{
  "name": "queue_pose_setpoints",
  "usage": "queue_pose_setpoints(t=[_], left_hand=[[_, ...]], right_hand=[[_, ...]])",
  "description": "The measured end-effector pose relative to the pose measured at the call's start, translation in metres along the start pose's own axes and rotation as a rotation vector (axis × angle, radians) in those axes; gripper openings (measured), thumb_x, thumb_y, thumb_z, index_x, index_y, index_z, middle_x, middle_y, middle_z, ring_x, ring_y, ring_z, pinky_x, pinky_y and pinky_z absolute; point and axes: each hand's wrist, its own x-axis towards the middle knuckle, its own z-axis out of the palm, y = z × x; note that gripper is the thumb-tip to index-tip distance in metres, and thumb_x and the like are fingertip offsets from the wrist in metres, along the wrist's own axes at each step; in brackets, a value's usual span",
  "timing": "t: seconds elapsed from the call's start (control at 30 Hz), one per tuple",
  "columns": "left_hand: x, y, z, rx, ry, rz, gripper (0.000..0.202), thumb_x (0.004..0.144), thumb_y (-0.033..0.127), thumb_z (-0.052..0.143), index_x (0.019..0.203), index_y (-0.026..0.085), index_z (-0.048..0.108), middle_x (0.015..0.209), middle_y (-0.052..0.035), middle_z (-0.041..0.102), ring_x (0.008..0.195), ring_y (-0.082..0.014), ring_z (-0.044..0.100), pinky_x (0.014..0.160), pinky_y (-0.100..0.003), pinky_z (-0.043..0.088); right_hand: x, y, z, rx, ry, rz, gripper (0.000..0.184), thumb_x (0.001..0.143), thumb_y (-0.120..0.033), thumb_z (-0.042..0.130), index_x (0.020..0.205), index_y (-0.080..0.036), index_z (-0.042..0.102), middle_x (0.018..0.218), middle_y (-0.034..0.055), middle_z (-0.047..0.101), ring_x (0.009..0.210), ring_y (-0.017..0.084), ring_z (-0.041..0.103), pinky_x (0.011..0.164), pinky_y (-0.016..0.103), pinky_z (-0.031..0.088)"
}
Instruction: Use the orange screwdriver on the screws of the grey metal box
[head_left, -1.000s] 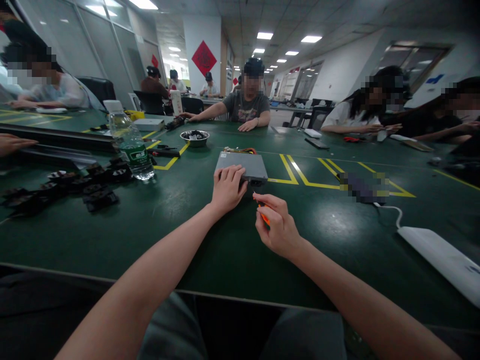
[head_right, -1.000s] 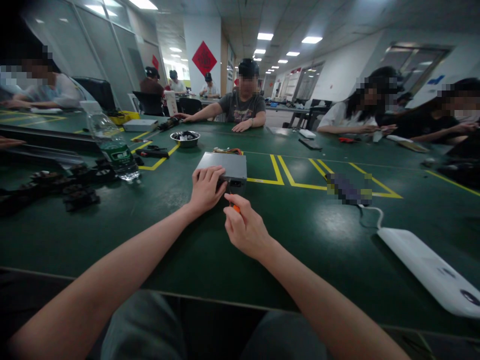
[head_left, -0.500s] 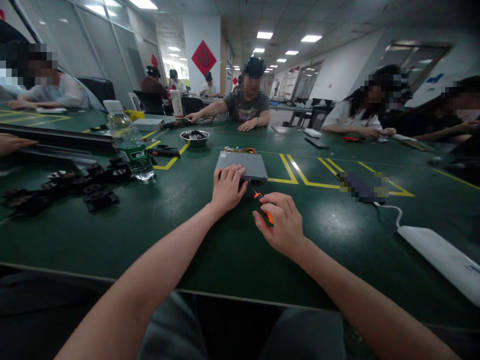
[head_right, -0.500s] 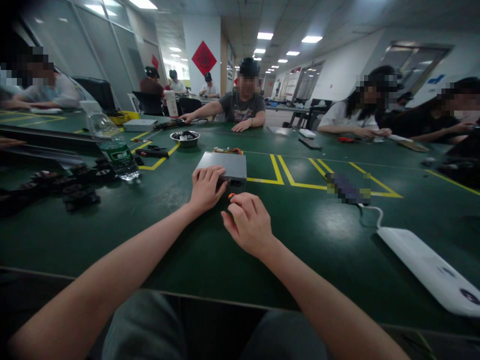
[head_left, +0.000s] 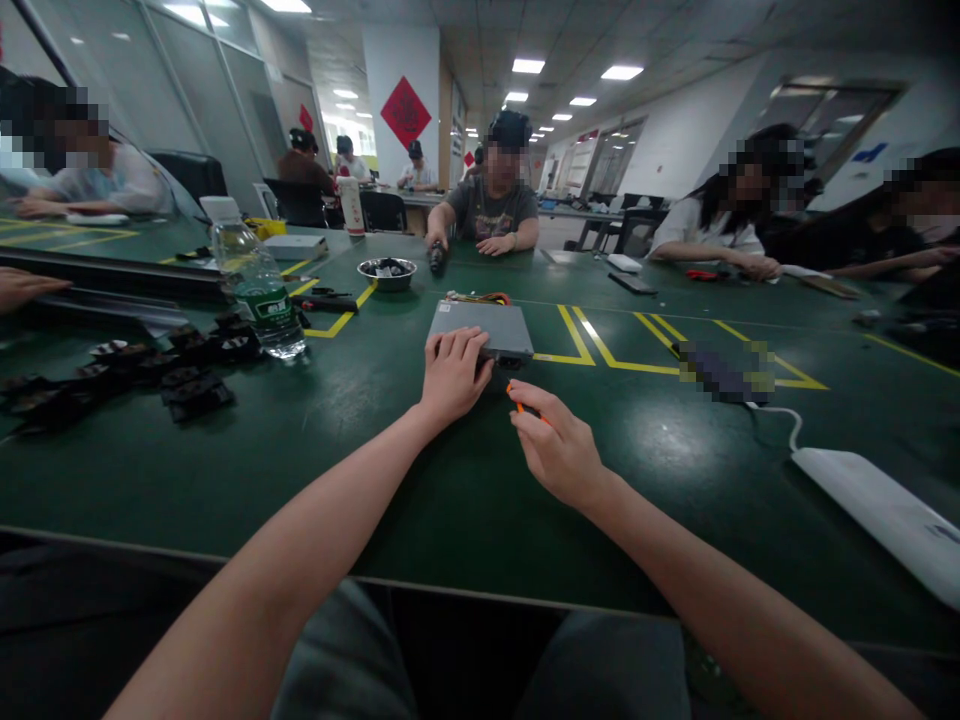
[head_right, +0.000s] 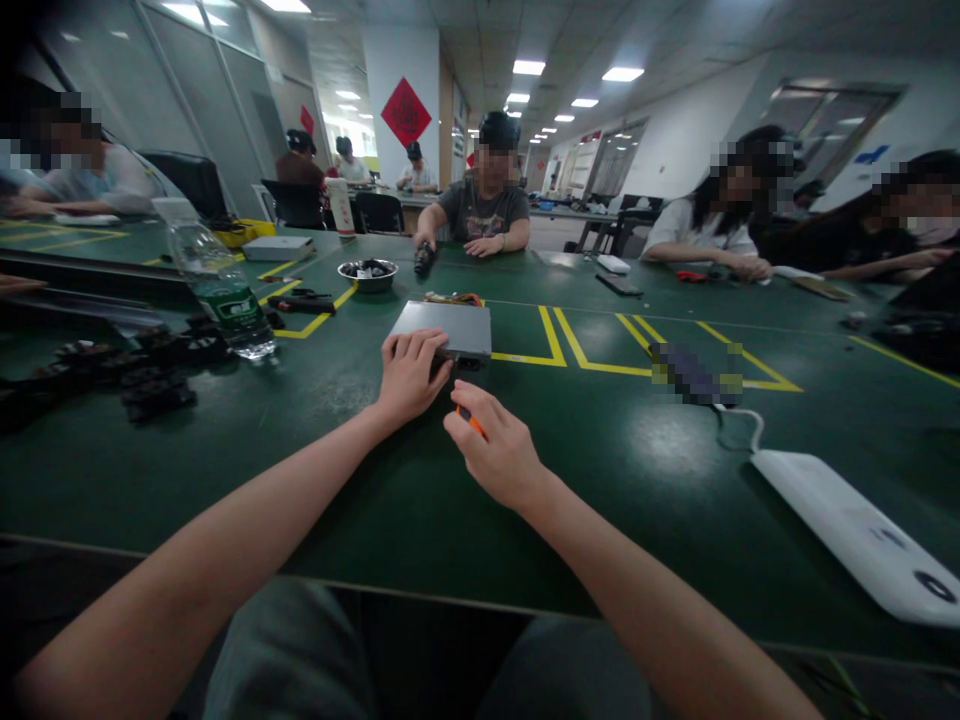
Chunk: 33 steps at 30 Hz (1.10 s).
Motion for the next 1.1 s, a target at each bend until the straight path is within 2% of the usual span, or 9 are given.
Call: queue_pose_setpoints(t=[0.2, 0.3, 0.43, 0.6, 0.73, 0.83, 0.97, 1.1], left_hand=[[-0.0003, -0.0009, 0.0008, 0.001, 0.000, 0.001, 0.032, 0.086, 0.031, 0.044, 0.116, 0.022, 0.048, 0.126, -0.0058, 0.052, 0.118, -0.0228, 0.040, 0.101, -0.041, 0.022], [-0.0005, -0.0011, 0.0010, -0.001, 0.003, 0.007, 0.032, 0.086, 0.031, 0.044, 0.116, 0.022, 0.048, 0.126, -0.0056, 0.052, 0.118, -0.0224, 0.041, 0.101, -0.041, 0.022], [-0.0004, -0.0004, 0.0008, -0.005, 0.003, -0.002, 0.031, 0.087, 0.031, 0.043, 0.116, 0.022, 0.048, 0.125, -0.0058, 0.052, 0.117, -0.0226, 0.041, 0.100, -0.042, 0.023], [-0.0002, -0.0003, 0.0007, 0.000, 0.002, -0.002, 0.032, 0.087, 0.031, 0.043, 0.117, 0.023, 0.048, 0.126, -0.0059, 0.052, 0.118, -0.0232, 0.041, 0.100, -0.042, 0.023], [-0.0003, -0.0011, 0.0008, -0.002, 0.008, 0.002, 0.031, 0.087, 0.032, 0.043, 0.117, 0.022, 0.048, 0.126, -0.0056, 0.052, 0.118, -0.0229, 0.041, 0.101, -0.042, 0.023], [-0.0005, -0.0014, 0.0008, 0.002, 0.013, 0.008, 0.031, 0.087, 0.031, 0.043, 0.116, 0.022, 0.048, 0.125, -0.0053, 0.052, 0.117, -0.0226, 0.041, 0.100, -0.041, 0.023], [-0.0007, -0.0012, 0.0009, 0.003, 0.017, 0.012, 0.031, 0.087, 0.031, 0.044, 0.116, 0.022, 0.048, 0.125, -0.0051, 0.052, 0.118, -0.0219, 0.041, 0.100, -0.040, 0.023], [-0.0005, -0.0011, 0.0011, 0.002, 0.014, 0.005, 0.031, 0.087, 0.032, 0.044, 0.116, 0.022, 0.048, 0.125, -0.0054, 0.052, 0.117, -0.0219, 0.041, 0.101, -0.041, 0.023]], right_hand=[[-0.0018, -0.0003, 0.0008, -0.048, 0.025, 0.051, 0.020, 0.080, -0.011, 0.051, 0.095, -0.023, 0.045, 0.114, 0.0068, 0.049, 0.114, 0.019, 0.048, 0.086, 0.038, 0.050], [-0.0017, -0.0003, 0.0019, 0.006, 0.021, 0.014, 0.025, 0.080, -0.007, 0.048, 0.099, -0.022, 0.043, 0.110, 0.0068, 0.050, 0.113, 0.018, 0.049, 0.087, 0.036, 0.051], [0.0014, -0.0031, 0.0013, 0.032, 0.063, 0.064, 0.024, 0.078, -0.006, 0.047, 0.096, -0.022, 0.042, 0.111, 0.0082, 0.046, 0.114, 0.019, 0.048, 0.085, 0.036, 0.051], [0.0047, -0.0052, 0.0006, -0.024, 0.075, -0.010, 0.025, 0.080, -0.010, 0.050, 0.099, -0.023, 0.042, 0.104, 0.0056, 0.049, 0.105, 0.017, 0.052, 0.079, 0.034, 0.053], [0.0057, -0.0052, 0.0012, 0.056, 0.078, -0.025, 0.034, 0.078, -0.002, 0.042, 0.105, -0.022, 0.037, 0.112, 0.0085, 0.044, 0.114, 0.020, 0.047, 0.085, 0.040, 0.051], [0.0070, -0.0049, -0.0002, -0.030, 0.110, -0.007, 0.032, 0.076, -0.004, 0.049, 0.101, -0.021, 0.040, 0.111, 0.0092, 0.043, 0.113, 0.023, 0.045, 0.086, 0.043, 0.050], [0.0057, -0.0044, -0.0010, -0.077, 0.068, -0.045, 0.030, 0.077, -0.005, 0.050, 0.100, -0.022, 0.042, 0.106, 0.0076, 0.046, 0.105, 0.019, 0.049, 0.081, 0.037, 0.052], [0.0036, -0.0045, 0.0004, -0.035, 0.047, -0.031, 0.033, 0.077, -0.003, 0.045, 0.103, -0.022, 0.039, 0.114, 0.0092, 0.044, 0.113, 0.020, 0.046, 0.085, 0.039, 0.051]])
